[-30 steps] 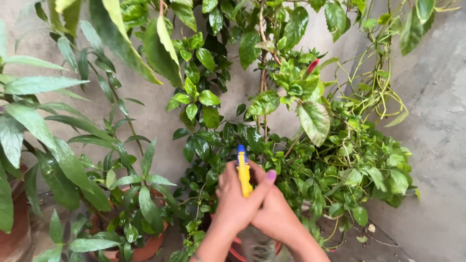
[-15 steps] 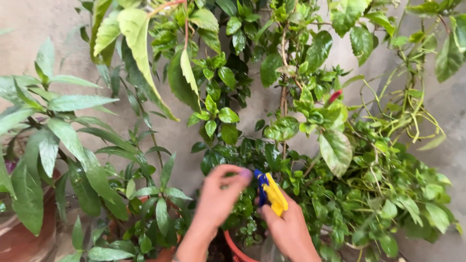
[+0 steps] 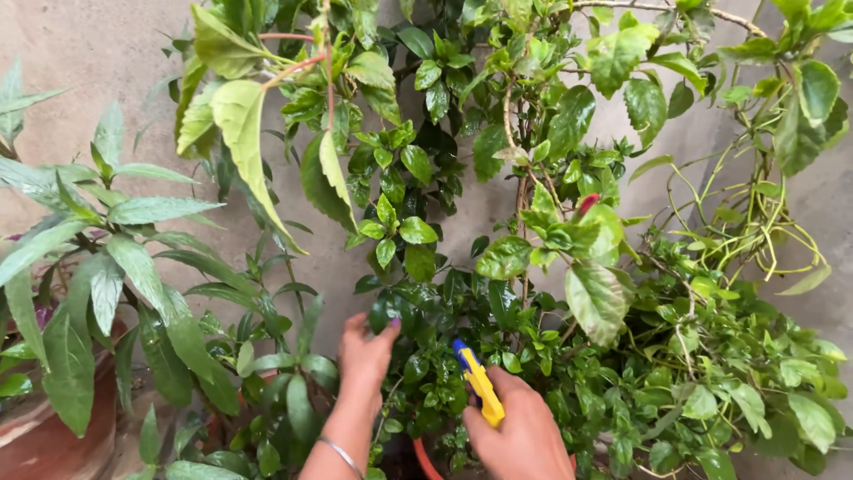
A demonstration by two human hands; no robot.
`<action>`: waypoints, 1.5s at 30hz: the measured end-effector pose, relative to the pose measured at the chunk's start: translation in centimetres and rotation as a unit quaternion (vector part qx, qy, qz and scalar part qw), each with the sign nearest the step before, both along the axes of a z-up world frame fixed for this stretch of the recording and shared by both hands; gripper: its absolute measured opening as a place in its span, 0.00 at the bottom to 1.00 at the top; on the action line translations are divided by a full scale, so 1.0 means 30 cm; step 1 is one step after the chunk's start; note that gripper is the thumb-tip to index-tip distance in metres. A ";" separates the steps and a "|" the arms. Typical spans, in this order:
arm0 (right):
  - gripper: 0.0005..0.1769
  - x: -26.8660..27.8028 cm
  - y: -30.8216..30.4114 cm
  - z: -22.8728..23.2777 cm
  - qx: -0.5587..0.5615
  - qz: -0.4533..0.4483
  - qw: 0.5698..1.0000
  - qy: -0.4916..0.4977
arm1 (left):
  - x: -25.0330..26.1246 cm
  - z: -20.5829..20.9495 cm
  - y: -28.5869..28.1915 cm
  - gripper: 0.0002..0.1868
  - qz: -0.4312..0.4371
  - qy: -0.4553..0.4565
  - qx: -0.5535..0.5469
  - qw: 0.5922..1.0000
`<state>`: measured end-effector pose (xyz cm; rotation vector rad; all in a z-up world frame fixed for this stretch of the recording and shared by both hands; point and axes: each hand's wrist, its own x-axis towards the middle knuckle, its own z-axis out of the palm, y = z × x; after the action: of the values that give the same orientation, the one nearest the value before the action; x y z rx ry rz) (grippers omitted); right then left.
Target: Spraying water on various potted plants on an outdoor staircase.
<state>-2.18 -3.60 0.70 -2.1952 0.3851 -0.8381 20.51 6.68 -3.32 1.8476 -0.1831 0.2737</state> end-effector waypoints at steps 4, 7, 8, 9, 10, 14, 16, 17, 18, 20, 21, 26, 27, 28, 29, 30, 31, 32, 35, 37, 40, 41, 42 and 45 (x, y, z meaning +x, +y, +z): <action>0.24 -0.021 -0.006 -0.005 0.031 -0.053 0.990 0.128 | 0.103 -0.121 0.010 0.24 -0.103 0.091 -0.295 0.946; 0.28 -0.018 -0.041 -0.041 0.039 -0.077 0.992 0.093 | 0.098 -0.101 0.055 0.20 -0.101 0.086 -0.316 0.939; 0.26 -0.018 -0.054 -0.053 0.029 -0.075 0.990 0.116 | 0.088 -0.081 0.073 0.20 -0.090 0.072 -0.316 0.942; 0.24 -0.021 -0.071 -0.064 0.018 -0.074 0.987 0.140 | 0.076 -0.062 0.084 0.20 -0.081 0.059 -0.317 0.943; 0.24 -0.024 -0.082 -0.076 0.017 -0.073 0.987 0.141 | 0.067 -0.053 0.092 0.20 -0.080 0.060 -0.317 0.943; 0.30 -0.043 -0.109 -0.089 0.005 -0.084 0.989 0.119 | 0.048 -0.041 0.104 0.20 -0.059 0.081 -0.322 0.942; 0.26 -0.049 -0.114 -0.105 0.016 -0.102 0.984 0.148 | 0.045 -0.072 0.105 0.19 -0.056 0.093 -0.315 0.943; 0.26 -0.047 -0.122 -0.120 0.017 -0.108 0.985 0.131 | 0.045 -0.091 0.100 0.20 -0.058 0.088 -0.307 0.946; 0.26 -0.045 -0.130 -0.135 0.019 -0.114 0.987 0.114 | 0.045 -0.109 0.095 0.21 -0.061 0.084 -0.300 0.948; 0.24 -0.042 -0.128 -0.140 0.025 -0.101 0.985 0.139 | 0.017 -0.137 0.103 0.25 -0.064 0.112 -0.218 0.967; 0.23 -0.041 -0.128 -0.141 0.031 -0.089 0.982 0.165 | 0.002 -0.151 0.105 0.28 -0.067 0.139 -0.135 0.979; 0.24 -0.048 -0.088 -0.115 -0.007 -0.009 0.984 0.178 | -0.112 -0.190 0.195 0.48 -0.067 0.054 0.290 0.953; 0.24 -0.048 -0.078 -0.114 -0.008 -0.017 0.983 0.181 | -0.132 -0.193 0.213 0.48 -0.066 0.052 0.365 0.927; 0.24 -0.049 -0.075 -0.105 -0.007 -0.017 0.983 0.182 | -0.139 -0.186 0.222 0.48 -0.067 0.052 0.365 0.927; 0.25 -0.053 -0.072 -0.099 -0.009 -0.021 0.983 0.182 | -0.148 -0.182 0.232 0.41 -0.063 0.089 0.359 0.927; 0.27 -0.056 -0.068 -0.093 -0.010 -0.026 0.983 0.181 | -0.158 -0.178 0.242 0.36 -0.060 0.125 0.353 0.925; 0.27 -0.057 -0.063 -0.083 -0.009 -0.025 0.983 0.182 | -0.132 -0.203 0.246 0.36 -0.060 0.126 0.354 0.925; 0.25 -0.058 -0.057 -0.072 -0.015 -0.021 0.983 0.184 | -0.106 -0.227 0.251 0.36 -0.065 0.095 0.303 0.946; 0.25 -0.060 -0.044 -0.059 -0.012 -0.014 0.981 0.193 | -0.089 -0.232 0.258 0.36 -0.075 0.059 0.227 0.969; 0.26 -0.055 -0.038 -0.063 -0.004 -0.011 0.980 0.198 | -0.098 -0.245 0.268 0.36 -0.080 0.053 0.202 0.975; 0.25 -0.047 -0.036 -0.069 -0.038 -0.003 0.975 0.221 | -0.128 -0.294 0.287 0.33 -0.120 0.050 0.255 0.958; 0.25 -0.048 -0.033 -0.067 -0.042 0.005 0.969 0.245 | -0.148 -0.299 0.291 0.41 -0.140 0.061 0.320 0.935; 0.25 -0.048 -0.030 -0.065 -0.046 0.014 0.962 0.269 | -0.167 -0.304 0.295 0.50 -0.159 0.071 0.383 0.907; 0.28 -0.043 -0.009 -0.068 -0.047 0.041 0.955 0.290 | -0.204 -0.281 0.292 0.53 -0.124 0.135 0.437 0.881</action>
<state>-3.47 -3.86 -1.34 -2.5042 0.5368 -0.1481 14.41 15.43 -11.76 2.6960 -0.3897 -0.3110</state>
